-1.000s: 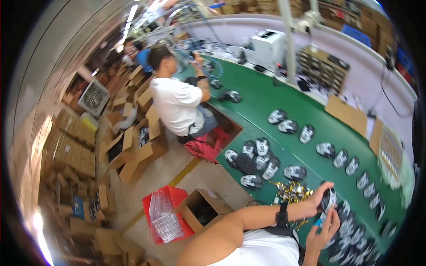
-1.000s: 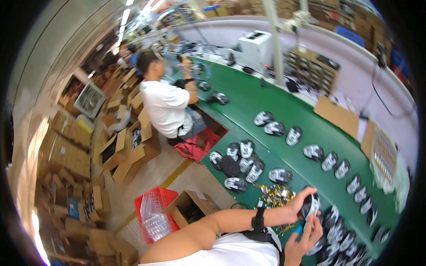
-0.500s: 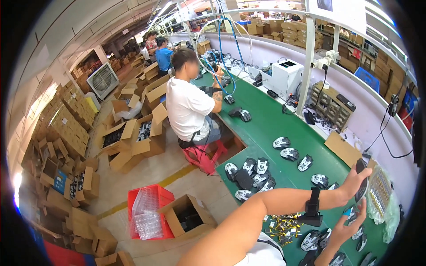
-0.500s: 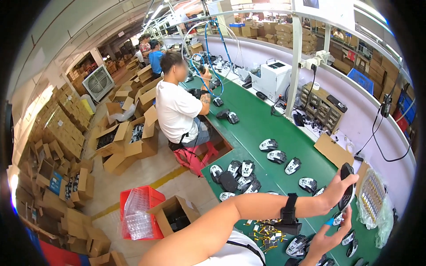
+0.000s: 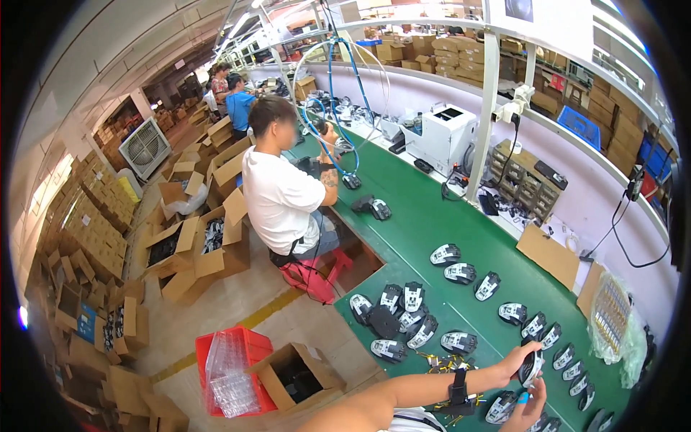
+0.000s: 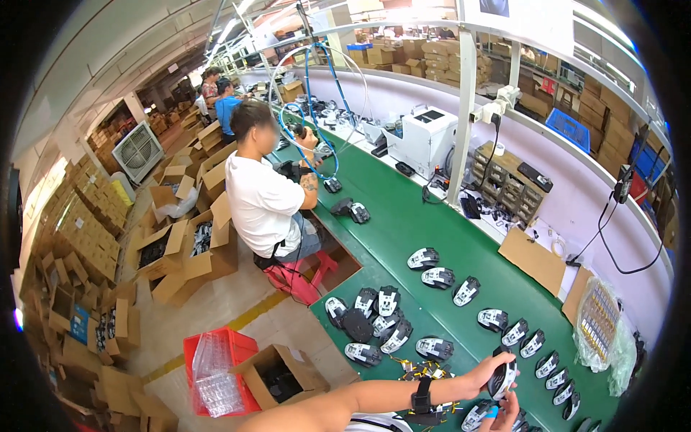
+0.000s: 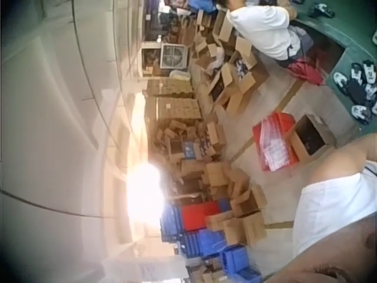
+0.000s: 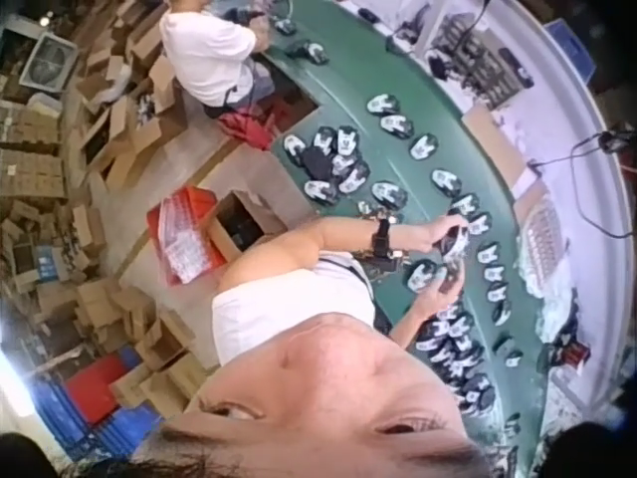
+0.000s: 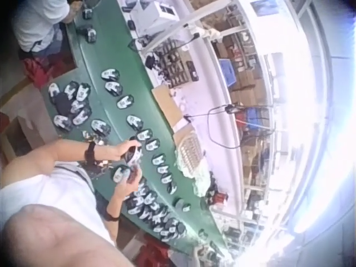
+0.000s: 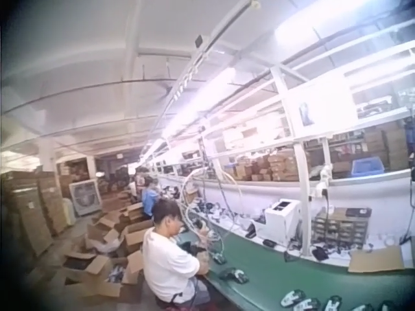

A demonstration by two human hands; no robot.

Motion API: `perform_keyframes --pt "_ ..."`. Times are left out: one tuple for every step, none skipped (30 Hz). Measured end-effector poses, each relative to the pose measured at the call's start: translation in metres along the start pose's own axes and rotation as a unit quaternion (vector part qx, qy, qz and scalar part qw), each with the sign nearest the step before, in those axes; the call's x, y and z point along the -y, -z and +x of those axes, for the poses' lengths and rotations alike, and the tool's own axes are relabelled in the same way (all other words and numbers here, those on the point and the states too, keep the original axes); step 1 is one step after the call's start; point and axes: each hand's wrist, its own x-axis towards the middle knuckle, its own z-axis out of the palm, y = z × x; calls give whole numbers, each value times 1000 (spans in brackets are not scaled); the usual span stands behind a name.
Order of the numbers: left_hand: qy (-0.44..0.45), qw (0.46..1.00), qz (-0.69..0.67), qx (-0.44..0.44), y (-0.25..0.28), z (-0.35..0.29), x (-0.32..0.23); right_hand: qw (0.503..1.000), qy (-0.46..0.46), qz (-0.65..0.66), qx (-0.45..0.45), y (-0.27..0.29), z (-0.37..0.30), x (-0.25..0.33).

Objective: Assembling the internal and external components of computer mice on a production line.

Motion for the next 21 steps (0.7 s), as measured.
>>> perform_keyframes --pt "17 999 21 30 10 -1 -3 999 -9 27 -39 -10 1 2" --pt "0 994 85 64 27 9 3 996 -36 -26 -73 -16 1 8" --pt "32 994 84 69 35 6 8 993 -58 -41 -92 -17 -6 -5" --pt "8 985 128 115 34 5 17 989 -120 51 -76 -11 -9 -30" --pt "-11 971 168 168 33 4 28 971 -177 144 -71 -6 -21 -55" --pt "-1 955 230 188 42 14 20 978 -172 108 -46 -15 -15 -72" --pt "-51 928 318 185 36 14 6 981 -178 66 -50 -21 -5 -82" --pt "-6 930 322 178 37 23 -1 972 -211 68 -71 -28 7 -85" --pt "44 908 371 188 40 38 -12 961 -226 146 -68 -40 31 -64" --pt "58 906 368 202 44 54 -16 965 -227 125 -36 -35 43 -78" --pt "75 895 396 189 36 61 -31 963 -228 141 -35 -35 55 -87" --pt "95 895 391 193 25 66 -33 970 -205 126 -25 -23 60 -105" --pt "127 863 439 217 19 73 -35 965 -230 128 6 -10 65 -109" --pt "53 854 467 223 18 75 -21 963 -205 177 1 0 67 -119" --pt "-23 842 491 222 20 79 -9 978 -198 71 -1 19 72 -117" --pt "5 801 539 261 3 81 -10 973 -219 22 -63 46 63 -146" --pt "28 755 584 297 -26 81 -23 963 -240 -24 -119 69 55 -177" --pt "94 796 456 387 -61 80 -28 954 -268 -14 -133 105 66 -182" --pt "155 814 314 463 -97 75 -35 944 -294 -3 -148 141 82 -187" --pt "230 800 172 526 -126 73 -31 938 -301 0 -169 179 78 -216" --pt "278 775 41 566 -152 65 -36 940 -293 16 -173 204 90 -245"
